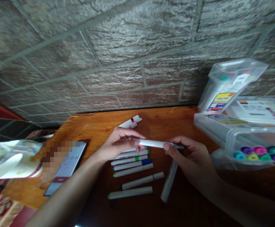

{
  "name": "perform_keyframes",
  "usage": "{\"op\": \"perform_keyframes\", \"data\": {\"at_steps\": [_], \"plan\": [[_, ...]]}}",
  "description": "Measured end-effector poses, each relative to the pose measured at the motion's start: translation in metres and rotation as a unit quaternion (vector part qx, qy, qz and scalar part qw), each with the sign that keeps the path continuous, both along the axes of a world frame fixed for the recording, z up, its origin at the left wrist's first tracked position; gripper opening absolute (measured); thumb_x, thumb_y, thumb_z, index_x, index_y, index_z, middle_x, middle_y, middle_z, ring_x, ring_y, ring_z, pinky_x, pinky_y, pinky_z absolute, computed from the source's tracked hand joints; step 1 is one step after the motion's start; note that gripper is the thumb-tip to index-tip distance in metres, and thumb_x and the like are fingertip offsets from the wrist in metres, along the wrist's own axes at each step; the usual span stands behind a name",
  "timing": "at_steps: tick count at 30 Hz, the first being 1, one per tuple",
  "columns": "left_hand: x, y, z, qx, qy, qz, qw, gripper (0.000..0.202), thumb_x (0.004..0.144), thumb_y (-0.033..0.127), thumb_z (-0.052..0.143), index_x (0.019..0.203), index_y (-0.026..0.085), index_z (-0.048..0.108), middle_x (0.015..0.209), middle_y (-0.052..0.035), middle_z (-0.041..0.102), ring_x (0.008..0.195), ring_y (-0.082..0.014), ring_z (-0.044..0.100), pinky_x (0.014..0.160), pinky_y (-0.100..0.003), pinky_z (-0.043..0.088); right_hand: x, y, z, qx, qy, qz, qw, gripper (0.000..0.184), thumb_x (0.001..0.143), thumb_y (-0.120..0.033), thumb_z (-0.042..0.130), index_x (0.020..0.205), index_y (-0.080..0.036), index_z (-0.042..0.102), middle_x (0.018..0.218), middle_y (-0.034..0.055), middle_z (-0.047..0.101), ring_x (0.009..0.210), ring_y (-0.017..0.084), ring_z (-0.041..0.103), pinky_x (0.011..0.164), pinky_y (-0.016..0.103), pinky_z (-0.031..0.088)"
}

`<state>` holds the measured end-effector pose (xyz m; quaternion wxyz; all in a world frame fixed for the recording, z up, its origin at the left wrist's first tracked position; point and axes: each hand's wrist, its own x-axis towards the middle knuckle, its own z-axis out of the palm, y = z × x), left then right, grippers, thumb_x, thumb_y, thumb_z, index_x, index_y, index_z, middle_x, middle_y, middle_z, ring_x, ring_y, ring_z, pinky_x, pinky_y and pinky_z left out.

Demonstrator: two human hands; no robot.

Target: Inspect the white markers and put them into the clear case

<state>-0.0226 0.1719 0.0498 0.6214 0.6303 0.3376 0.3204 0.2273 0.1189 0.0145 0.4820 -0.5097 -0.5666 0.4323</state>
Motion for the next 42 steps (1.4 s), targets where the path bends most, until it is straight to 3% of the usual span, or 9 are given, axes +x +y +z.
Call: {"op": "perform_keyframes", "data": {"at_steps": [8, 16, 24, 31, 42], "plan": [[0.0043, -0.0023, -0.0033, 0.039, 0.040, 0.012, 0.998, 0.021, 0.086, 0.016, 0.079, 0.107, 0.011, 0.079, 0.085, -0.0089, 0.082, 0.072, -0.0139, 0.074, 0.065, -0.019, 0.056, 0.0005, 0.0005, -0.0013, 0.000, 0.001, 0.001, 1.000, 0.020, 0.090, -0.040, 0.072, 0.084, -0.022, 0.076, 0.070, 0.0017, 0.072, 0.064, 0.018, 0.061, 0.058, 0.029, 0.046], [0.0072, -0.0028, -0.0019, 0.097, 0.094, 0.025, 0.991, 0.018, 0.084, 0.021, 0.082, 0.097, 0.009, 0.079, 0.080, -0.0062, 0.078, 0.068, -0.0111, 0.067, 0.062, -0.018, 0.051, 0.0009, -0.0002, -0.0012, 0.003, 0.001, 0.007, 1.000, 0.019, 0.090, -0.039, 0.071, 0.083, -0.022, 0.075, 0.070, 0.0012, 0.071, 0.063, 0.017, 0.061, 0.057, 0.029, 0.045], [0.0071, -0.0034, -0.0013, 0.079, 0.090, 0.030, 0.992, 0.017, 0.083, 0.021, 0.083, 0.096, 0.011, 0.081, 0.083, -0.0066, 0.080, 0.069, -0.0116, 0.069, 0.064, -0.018, 0.053, 0.0000, 0.0003, 0.0003, 0.015, 0.001, 0.008, 1.000, 0.017, 0.090, -0.037, 0.071, 0.083, -0.022, 0.075, 0.069, 0.0005, 0.070, 0.063, 0.017, 0.061, 0.057, 0.028, 0.046], [0.0076, -0.0028, -0.0005, 0.047, 0.077, 0.042, 0.995, 0.021, 0.082, 0.020, 0.083, 0.101, 0.011, 0.081, 0.082, -0.0072, 0.081, 0.067, -0.0121, 0.069, 0.062, -0.019, 0.054, -0.0001, -0.0001, -0.0020, 0.044, 0.006, -0.006, 0.999, 0.013, 0.088, -0.032, 0.075, 0.099, -0.024, 0.075, 0.088, 0.0016, 0.076, 0.077, 0.018, 0.068, 0.067, 0.028, 0.052], [0.0065, -0.0023, -0.0013, 0.033, 0.079, 0.054, 0.995, 0.026, 0.085, 0.028, 0.082, 0.105, 0.011, 0.081, 0.081, -0.0081, 0.079, 0.068, -0.0142, 0.069, 0.063, -0.022, 0.055, -0.0022, -0.0004, 0.0011, 0.031, 0.029, 0.017, 0.999, 0.011, 0.089, -0.031, 0.075, 0.093, -0.021, 0.074, 0.080, 0.0015, 0.073, 0.070, 0.016, 0.065, 0.062, 0.027, 0.050]]}}
